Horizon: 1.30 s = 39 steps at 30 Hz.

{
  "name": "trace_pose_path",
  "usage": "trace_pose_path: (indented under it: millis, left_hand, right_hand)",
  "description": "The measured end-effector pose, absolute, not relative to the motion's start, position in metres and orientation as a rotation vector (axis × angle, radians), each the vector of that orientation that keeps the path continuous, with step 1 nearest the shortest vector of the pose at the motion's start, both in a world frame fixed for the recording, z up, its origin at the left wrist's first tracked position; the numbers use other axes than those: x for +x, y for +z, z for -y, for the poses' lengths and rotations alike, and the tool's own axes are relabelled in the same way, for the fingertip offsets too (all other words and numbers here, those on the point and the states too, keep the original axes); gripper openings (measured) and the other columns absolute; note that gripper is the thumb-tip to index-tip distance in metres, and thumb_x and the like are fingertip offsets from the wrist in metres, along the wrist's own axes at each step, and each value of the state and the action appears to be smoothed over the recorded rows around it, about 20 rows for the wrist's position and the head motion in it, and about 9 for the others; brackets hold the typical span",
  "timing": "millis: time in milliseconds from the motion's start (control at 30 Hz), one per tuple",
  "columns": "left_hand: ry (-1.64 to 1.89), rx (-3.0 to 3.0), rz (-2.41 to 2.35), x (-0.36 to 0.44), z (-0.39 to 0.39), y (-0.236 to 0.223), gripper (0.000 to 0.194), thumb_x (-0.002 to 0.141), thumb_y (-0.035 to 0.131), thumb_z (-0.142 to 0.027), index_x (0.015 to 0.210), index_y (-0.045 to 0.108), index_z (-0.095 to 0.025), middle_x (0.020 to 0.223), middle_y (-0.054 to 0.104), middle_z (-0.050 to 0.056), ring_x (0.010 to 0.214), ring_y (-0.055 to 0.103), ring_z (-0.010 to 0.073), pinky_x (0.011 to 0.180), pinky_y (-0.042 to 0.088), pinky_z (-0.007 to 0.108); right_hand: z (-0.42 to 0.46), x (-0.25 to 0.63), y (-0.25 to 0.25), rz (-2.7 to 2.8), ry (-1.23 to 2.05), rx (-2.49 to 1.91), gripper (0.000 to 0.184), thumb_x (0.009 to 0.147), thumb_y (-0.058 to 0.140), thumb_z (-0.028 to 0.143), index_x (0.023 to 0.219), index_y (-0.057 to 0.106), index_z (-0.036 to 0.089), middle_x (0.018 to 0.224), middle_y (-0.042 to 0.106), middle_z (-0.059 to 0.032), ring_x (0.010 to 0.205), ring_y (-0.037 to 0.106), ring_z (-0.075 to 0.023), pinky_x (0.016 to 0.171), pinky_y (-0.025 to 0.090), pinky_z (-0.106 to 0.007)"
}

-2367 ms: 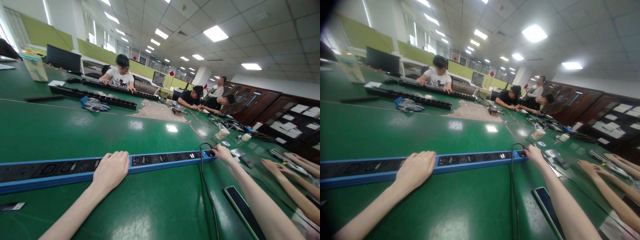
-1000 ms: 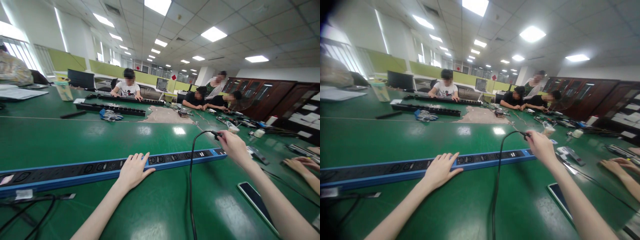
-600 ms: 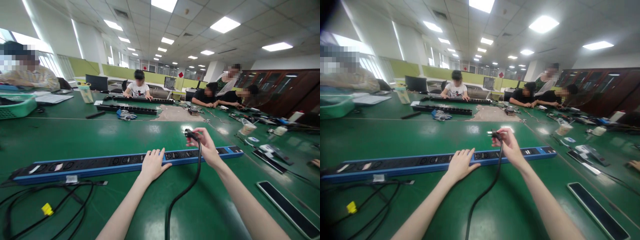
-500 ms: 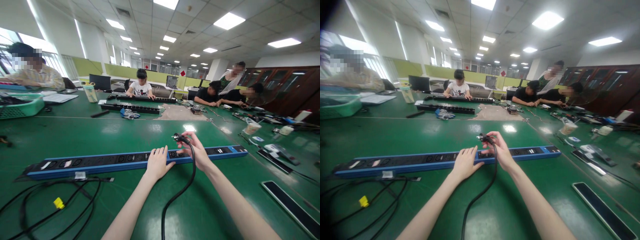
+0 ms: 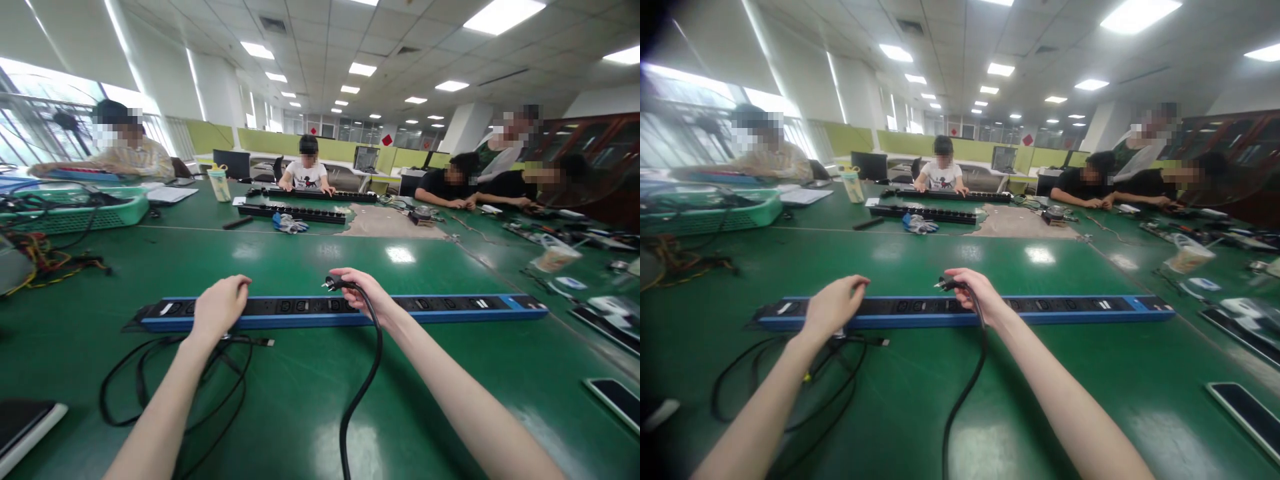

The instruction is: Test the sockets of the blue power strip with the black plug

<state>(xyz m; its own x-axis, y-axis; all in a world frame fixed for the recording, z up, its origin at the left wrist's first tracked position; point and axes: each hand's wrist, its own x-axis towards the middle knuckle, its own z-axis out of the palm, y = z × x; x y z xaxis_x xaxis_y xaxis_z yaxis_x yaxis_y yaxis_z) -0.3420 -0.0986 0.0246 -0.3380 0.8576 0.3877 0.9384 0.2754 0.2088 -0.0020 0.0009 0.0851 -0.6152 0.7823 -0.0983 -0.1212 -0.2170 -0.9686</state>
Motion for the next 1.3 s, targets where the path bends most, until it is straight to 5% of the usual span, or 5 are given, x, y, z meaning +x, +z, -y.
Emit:
trace_pose_path:
  millis: [200, 500, 733, 1300]
  left_hand:
    - [-0.596, -1.443, 2.524, -0.403, 0.119, 0.012, 0.040, 0.097, 0.042, -0.045, 0.116, 0.072, -0.028, 0.108, 0.075, 0.007, 0.097, 0.067, 0.0273, 0.084, 0.049, 0.037]
    - [-0.688, -1.376, 2.568, -0.408, 0.126, 0.007, 0.041, 0.096, 0.042, -0.048, 0.118, 0.072, -0.030, 0.111, 0.075, 0.008, 0.097, 0.067, 0.0265, 0.084, 0.048, 0.035]
    - [-0.695, -1.365, 2.567, -0.411, 0.126, 0.005, 0.042, 0.097, 0.041, -0.049, 0.117, 0.073, -0.030, 0.107, 0.076, 0.009, 0.095, 0.068, 0.0280, 0.081, 0.048, 0.037]
    - [-0.715, -1.359, 2.571, -0.409, 0.127, 0.007, 0.039, 0.096, 0.043, -0.047, 0.116, 0.073, -0.031, 0.107, 0.076, 0.008, 0.093, 0.067, 0.0273, 0.079, 0.047, 0.036]
  right_hand:
    - [0.015, -0.099, 0.093, 1.832, 1.830, -0.791, 0.030, 0.079, 0.074, 0.039, 0.094, 0.075, 0.013, 0.068, 0.065, -0.0017, 0.053, 0.047, -0.0068, 0.044, 0.030, -0.018]
    - [0.030, -0.236, 0.067, 2.370, 0.925, -0.916, 0.024, 0.077, 0.071, 0.043, 0.080, 0.072, 0.019, 0.082, 0.073, -0.0021, 0.074, 0.063, -0.0146, 0.064, 0.043, -0.023]
    - [0.032, -0.265, 0.052, 2.433, 0.645, -0.982, 0.030, 0.078, 0.070, 0.052, 0.085, 0.067, 0.023, 0.088, 0.072, -0.0033, 0.080, 0.062, -0.0183, 0.070, 0.044, -0.027]
    - [0.033, -0.268, 0.057, 2.516, 0.639, -1.028, 0.026, 0.081, 0.068, 0.049, 0.086, 0.066, 0.023, 0.091, 0.072, -0.0048, 0.084, 0.064, -0.0207, 0.071, 0.045, -0.028]
